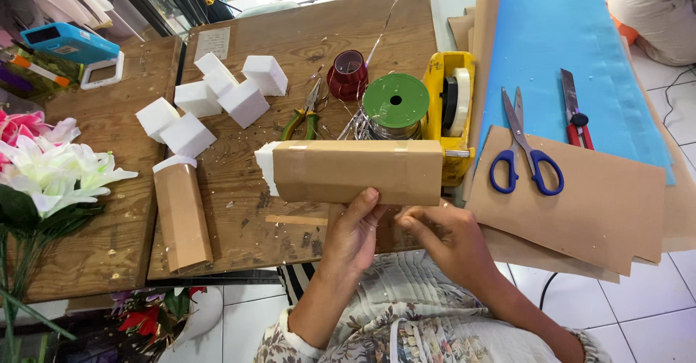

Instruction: The person wraps pieces of floral foam in cardboard and secures them with adhesive tape.

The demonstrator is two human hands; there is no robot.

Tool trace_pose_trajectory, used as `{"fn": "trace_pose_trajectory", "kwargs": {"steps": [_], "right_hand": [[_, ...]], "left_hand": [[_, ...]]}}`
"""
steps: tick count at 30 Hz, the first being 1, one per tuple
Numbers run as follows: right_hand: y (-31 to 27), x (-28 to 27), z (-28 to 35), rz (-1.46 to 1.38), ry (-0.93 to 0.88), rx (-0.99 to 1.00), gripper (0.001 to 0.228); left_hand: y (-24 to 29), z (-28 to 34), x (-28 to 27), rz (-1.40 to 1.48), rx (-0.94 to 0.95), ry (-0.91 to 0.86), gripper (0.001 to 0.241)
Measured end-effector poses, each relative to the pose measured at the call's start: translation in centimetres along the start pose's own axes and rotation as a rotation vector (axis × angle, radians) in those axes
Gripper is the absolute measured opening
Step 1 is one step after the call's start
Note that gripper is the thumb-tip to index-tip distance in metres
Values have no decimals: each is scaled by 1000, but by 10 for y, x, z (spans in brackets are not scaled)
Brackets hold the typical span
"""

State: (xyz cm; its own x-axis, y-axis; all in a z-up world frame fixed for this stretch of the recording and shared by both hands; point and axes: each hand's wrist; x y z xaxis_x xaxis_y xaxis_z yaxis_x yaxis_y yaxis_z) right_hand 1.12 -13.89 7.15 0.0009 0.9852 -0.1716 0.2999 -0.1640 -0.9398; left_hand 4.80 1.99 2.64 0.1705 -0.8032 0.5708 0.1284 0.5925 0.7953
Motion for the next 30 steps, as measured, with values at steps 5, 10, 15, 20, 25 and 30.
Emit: {"fn": "trace_pose_trajectory", "kwargs": {"steps": [5,10,15,20,25,30], "right_hand": [[-9,1,4,-280,-56,97,27],[25,18,11,-711,158,222,23],[39,10,16,-1142,247,445,44],[-7,-26,-6,-448,220,-139,81],[15,-28,-1,-55,92,-165,61],[24,12,-18,-388,68,76,64]], "left_hand": [[-11,-9,-1,-106,55,-95,63],[-19,-5,-3,-242,66,-153,46],[-7,-1,-17,-663,21,-123,45],[10,6,-21,-805,253,-86,58],[22,4,-4,-306,15,77,72],[27,8,15,-84,-37,149,52]]}}
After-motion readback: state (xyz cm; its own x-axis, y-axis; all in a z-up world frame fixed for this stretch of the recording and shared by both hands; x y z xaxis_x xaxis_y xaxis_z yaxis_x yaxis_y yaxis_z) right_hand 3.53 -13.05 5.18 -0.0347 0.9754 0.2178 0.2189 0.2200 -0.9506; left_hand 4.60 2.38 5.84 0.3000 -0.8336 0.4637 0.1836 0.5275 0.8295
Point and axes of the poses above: each hand's wrist, its own z-axis away from the middle knuckle, its own x-axis out of the palm, y = z × x, and after that the axes turned 14 degrees about -z, right-handed
